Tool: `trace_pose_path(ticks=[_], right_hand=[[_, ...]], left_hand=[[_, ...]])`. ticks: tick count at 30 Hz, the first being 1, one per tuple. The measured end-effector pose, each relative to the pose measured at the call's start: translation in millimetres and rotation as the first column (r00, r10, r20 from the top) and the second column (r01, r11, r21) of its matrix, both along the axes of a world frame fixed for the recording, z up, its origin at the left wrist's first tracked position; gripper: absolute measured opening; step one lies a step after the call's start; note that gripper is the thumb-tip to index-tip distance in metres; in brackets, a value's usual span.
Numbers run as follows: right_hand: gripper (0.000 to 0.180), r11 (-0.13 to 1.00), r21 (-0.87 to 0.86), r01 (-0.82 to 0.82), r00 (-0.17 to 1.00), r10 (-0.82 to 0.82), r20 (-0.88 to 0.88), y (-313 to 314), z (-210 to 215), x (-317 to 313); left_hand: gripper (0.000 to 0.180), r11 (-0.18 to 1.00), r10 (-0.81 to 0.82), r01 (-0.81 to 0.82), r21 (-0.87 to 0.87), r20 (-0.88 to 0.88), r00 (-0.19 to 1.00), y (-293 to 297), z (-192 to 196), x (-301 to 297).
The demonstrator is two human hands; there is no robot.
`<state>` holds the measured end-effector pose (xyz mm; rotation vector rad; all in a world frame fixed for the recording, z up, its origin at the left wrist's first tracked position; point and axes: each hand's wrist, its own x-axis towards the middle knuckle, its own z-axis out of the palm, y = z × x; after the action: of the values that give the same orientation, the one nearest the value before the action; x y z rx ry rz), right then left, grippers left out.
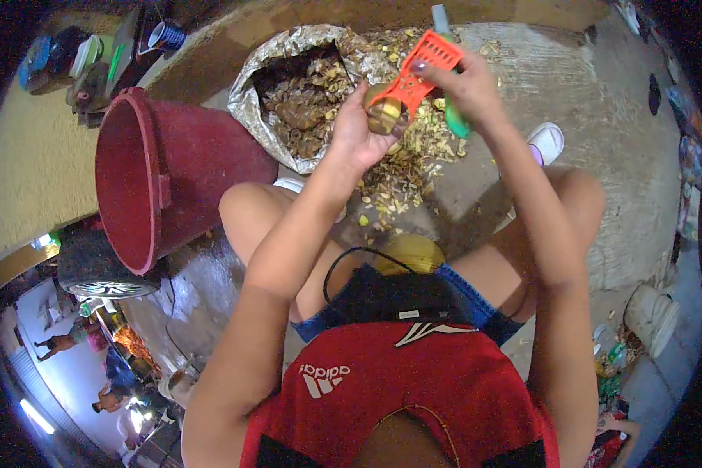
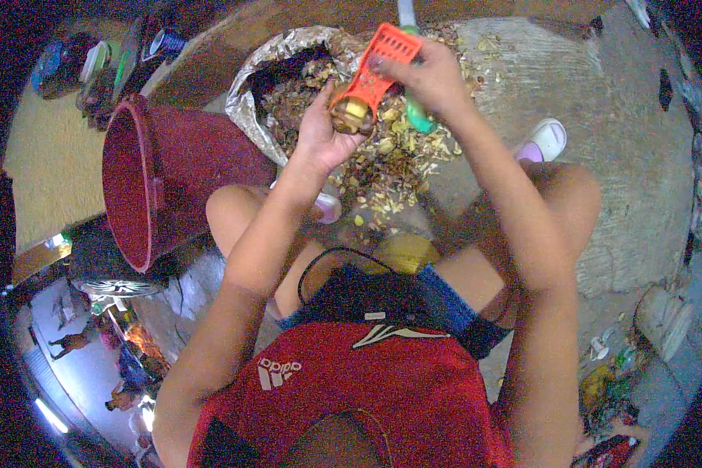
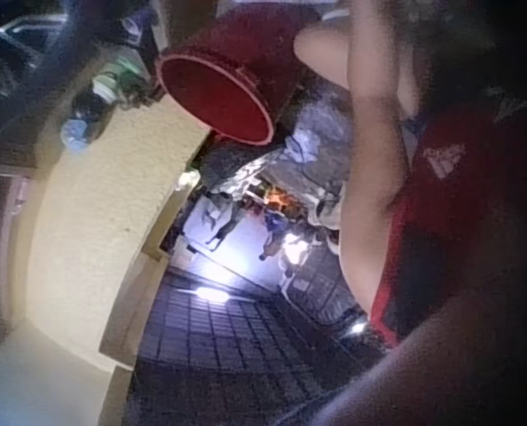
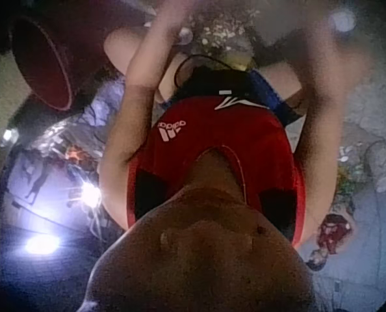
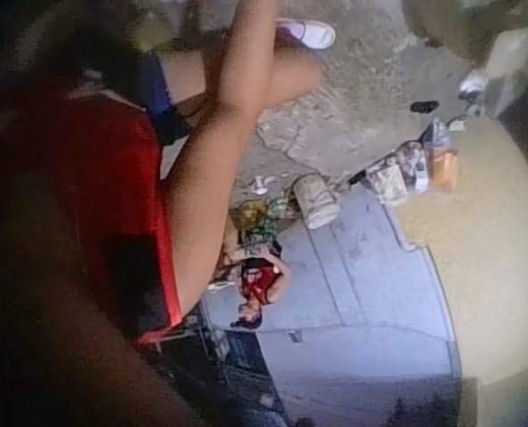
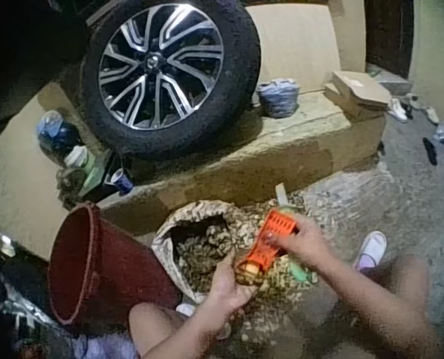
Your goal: The person takes potatoes from a sack, peels them using a peeler and a knife, and drops the peeled potatoes into a bucket of water.
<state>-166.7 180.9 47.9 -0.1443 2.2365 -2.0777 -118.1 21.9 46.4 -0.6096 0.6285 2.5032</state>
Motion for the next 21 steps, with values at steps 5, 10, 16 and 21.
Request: trace_pose_path(ticks=[5,10,16,21], right_hand=[[0.029,0.996,0.078,-0.040,0.999,0.040,0.002,3.3,1.8,-7.3],[0.021,0.945,0.207,0.252,0.953,-0.205,-0.223,43.8,1.3,-43.1],[0.028,0.982,-0.183,-0.039,0.987,0.067,0.147,19.9,-5.2,-21.3],[0.025,0.938,0.274,0.211,0.972,-0.172,-0.158,40.4,-12.8,-36.9]], left_hand=[[0.036,0.994,-0.031,0.025,-0.102,-0.053,0.998,-0.9,1.8,-1.3],[0.033,0.969,-0.130,0.118,-0.219,-0.044,0.990,-4.9,1.8,-2.2],[0.029,0.958,-0.117,0.104,-0.266,-0.033,0.993,-6.3,6.0,0.0],[0.032,0.947,-0.135,0.127,-0.296,-0.005,0.991,-1.8,8.3,0.1]])
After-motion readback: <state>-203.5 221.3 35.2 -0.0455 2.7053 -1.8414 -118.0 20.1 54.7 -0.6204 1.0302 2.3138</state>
